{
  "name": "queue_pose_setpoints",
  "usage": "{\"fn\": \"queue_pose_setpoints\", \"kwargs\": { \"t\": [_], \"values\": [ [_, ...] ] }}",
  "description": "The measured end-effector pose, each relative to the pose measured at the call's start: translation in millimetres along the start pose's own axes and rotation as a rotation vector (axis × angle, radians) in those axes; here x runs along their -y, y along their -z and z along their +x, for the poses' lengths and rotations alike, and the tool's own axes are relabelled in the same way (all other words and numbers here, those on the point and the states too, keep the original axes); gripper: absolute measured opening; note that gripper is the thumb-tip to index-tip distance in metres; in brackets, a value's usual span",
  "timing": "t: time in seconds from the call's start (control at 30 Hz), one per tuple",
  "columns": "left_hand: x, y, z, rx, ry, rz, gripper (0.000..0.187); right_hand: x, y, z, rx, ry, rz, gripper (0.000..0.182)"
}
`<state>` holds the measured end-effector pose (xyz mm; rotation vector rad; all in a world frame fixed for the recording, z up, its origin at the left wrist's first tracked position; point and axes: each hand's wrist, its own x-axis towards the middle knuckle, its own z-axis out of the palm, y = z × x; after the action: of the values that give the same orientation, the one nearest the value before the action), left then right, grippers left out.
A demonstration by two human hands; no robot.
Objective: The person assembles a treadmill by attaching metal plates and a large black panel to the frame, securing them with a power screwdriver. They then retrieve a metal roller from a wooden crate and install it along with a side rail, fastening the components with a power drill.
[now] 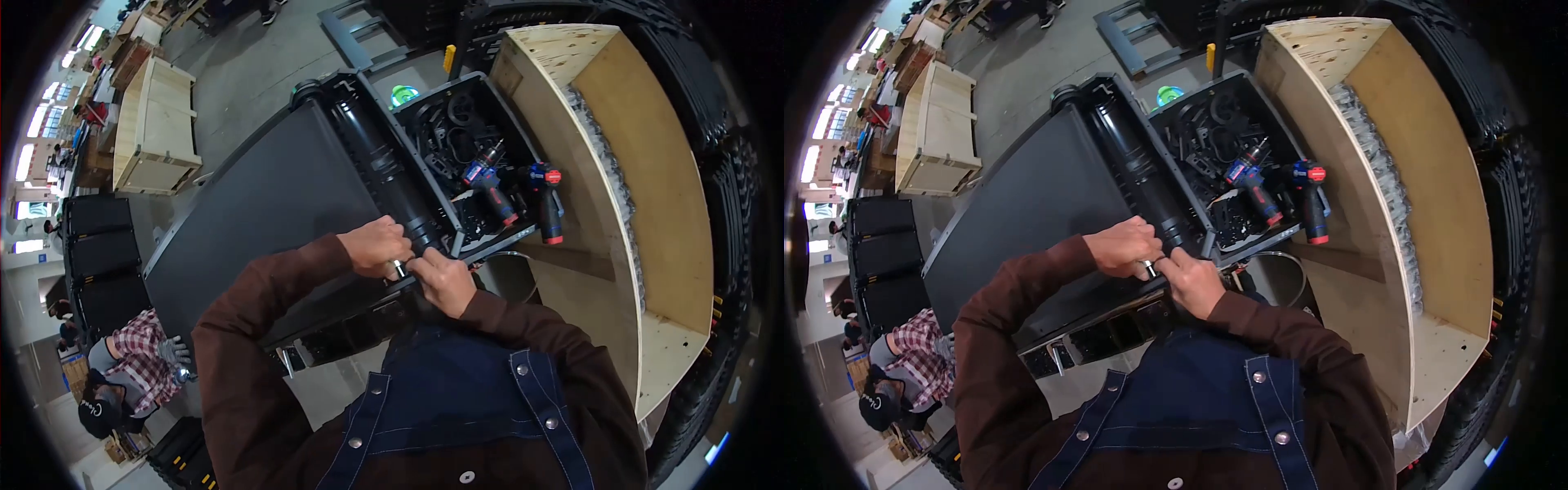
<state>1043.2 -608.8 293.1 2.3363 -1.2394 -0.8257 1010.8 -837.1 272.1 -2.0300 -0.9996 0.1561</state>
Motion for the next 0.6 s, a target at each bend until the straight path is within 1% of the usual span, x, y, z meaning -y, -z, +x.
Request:
{"fn": "queue_pose_setpoints", "kwargs": {
  "t": [0.03, 0.07, 0.13, 0.17, 0.2, 0.23, 0.27, 0.3, 0.33, 0.37, 0.4, 0.47, 0.5, 0.57, 0.6],
  "values": [
    [-1.2, 0.3, 0.2, 0.017, 0.02, -0.002, 0.024, -4.1, 3.0, -3.1, 0.041, -0.001, 0.004, 0.02],
    [-1.0, -2.7, -0.5, 0.005, 0.022, -0.024, 0.027, -15.6, 7.4, -6.6, 0.035, -0.004, -0.011, 0.02],
    [-1.1, -5.5, -0.8, -0.034, -0.003, -0.02, 0.029, -47.5, 25.1, -7.1, -0.142, 0.02, 0.257, 0.028],
    [-0.8, -7.9, -2.1, -0.065, -0.013, -0.032, 0.032, -65.1, 44.9, -7.5, -0.286, -0.164, 0.258, 0.024],
    [1.4, -12.2, -2.3, -0.061, -0.005, -0.023, 0.034, -79.8, 70.9, -7.5, -0.459, -0.468, 0.353, 0.025],
    [-1.7, -9.5, -2.7, -0.056, 0.015, -0.011, 0.034, -119.9, 91.7, -16.8, -0.591, -0.532, 0.144, 0.03],
    [-5.2, -7.5, -2.4, -0.047, 0.042, -0.005, 0.034, -153.5, 107.2, -25.8, -0.765, -0.499, 0.011, 0.039],
    [-4.7, -9.8, -3.4, -0.087, 0.033, -0.016, 0.034, -219.6, 119.7, -56.0, -0.635, -0.653, -0.412, 0.053],
    [-3.5, -10.9, -2.9, -0.088, 0.037, -0.021, 0.034, -251.5, 132.5, -67.9, -0.492, -0.811, -0.439, 0.061],
    [-3.2, -13.2, -2.0, -0.091, 0.037, -0.026, 0.034, -282.7, 140.9, -70.1, -0.279, -0.95, -0.29, 0.058],
    [-3.6, -15.7, -2.9, -0.106, 0.049, -0.022, 0.033, -294.9, 135.3, -61.5, -0.247, -0.921, -0.277, 0.058],
    [-5.8, -17.9, -1.7, -0.104, 0.088, 0.002, 0.032, -309.9, 124.2, -53.7, -0.181, -0.939, -0.072, 0.052],
    [-6.3, -18.1, -0.3, -0.092, 0.087, 0.042, 0.031, -325.2, 121.9, -55.3, -0.163, -0.919, -0.069, 0.052],
    [-9.8, -19.8, -1.3, -0.098, 0.107, 0.04, 0.031, -343.7, 116.5, -70.3, -0.232, -0.845, -0.064, 0.048],
    [-11.3, -19.2, -1.4, -0.092, 0.107, 0.037, 0.031, -335.8, 121.5, -77.5, -0.25, -0.861, -0.086, 0.045]
  ]
}}
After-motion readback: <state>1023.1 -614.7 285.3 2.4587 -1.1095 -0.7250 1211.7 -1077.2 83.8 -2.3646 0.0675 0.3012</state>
